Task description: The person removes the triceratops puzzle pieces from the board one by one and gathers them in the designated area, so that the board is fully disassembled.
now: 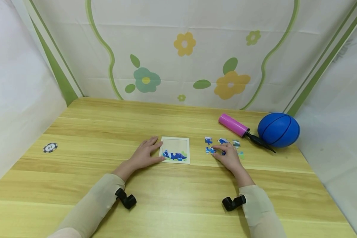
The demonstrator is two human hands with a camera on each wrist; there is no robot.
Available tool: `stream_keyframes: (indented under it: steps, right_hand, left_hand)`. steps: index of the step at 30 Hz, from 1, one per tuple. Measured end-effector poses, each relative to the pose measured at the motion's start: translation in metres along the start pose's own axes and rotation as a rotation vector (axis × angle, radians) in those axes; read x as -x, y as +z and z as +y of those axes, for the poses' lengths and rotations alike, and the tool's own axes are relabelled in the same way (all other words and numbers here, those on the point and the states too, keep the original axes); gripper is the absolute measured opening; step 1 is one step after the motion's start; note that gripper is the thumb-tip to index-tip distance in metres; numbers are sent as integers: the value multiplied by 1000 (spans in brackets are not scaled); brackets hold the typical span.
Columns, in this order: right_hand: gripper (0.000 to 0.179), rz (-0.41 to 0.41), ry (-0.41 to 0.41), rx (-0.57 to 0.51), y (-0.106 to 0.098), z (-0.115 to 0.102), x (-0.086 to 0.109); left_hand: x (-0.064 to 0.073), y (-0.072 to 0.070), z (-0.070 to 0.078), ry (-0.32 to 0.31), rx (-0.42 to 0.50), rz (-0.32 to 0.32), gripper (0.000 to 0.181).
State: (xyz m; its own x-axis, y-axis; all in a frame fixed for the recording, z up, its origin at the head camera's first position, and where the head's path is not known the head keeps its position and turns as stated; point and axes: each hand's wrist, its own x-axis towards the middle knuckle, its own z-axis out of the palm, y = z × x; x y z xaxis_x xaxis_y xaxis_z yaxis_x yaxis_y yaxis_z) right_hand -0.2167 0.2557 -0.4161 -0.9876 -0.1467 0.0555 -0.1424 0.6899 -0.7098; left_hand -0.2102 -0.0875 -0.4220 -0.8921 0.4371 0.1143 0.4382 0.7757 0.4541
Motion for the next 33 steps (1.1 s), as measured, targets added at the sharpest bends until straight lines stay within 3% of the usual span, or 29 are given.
stream_keyframes:
  steps: [5,13,20,27,33]
  right_hand:
    - [38,-19,-13,13,-3,-2,0]
    - [46,-100,34,-36,-13,-10,-1]
    - [45,-59,-12,-48,-18,-24,3]
    - [42,-86,-60,-185,0,-49,6]
    - [40,-104,-107,-217,28,-66,6]
  left_hand:
    - [0,0,0,2,2,4,70]
    - [0,0,0,1,-6,3,70]
    - [0,-1,0,10,-9,6,70]
    - [0,0,-1,7,-7,6,71]
    - [0,1,-1,1,-8,5,71]
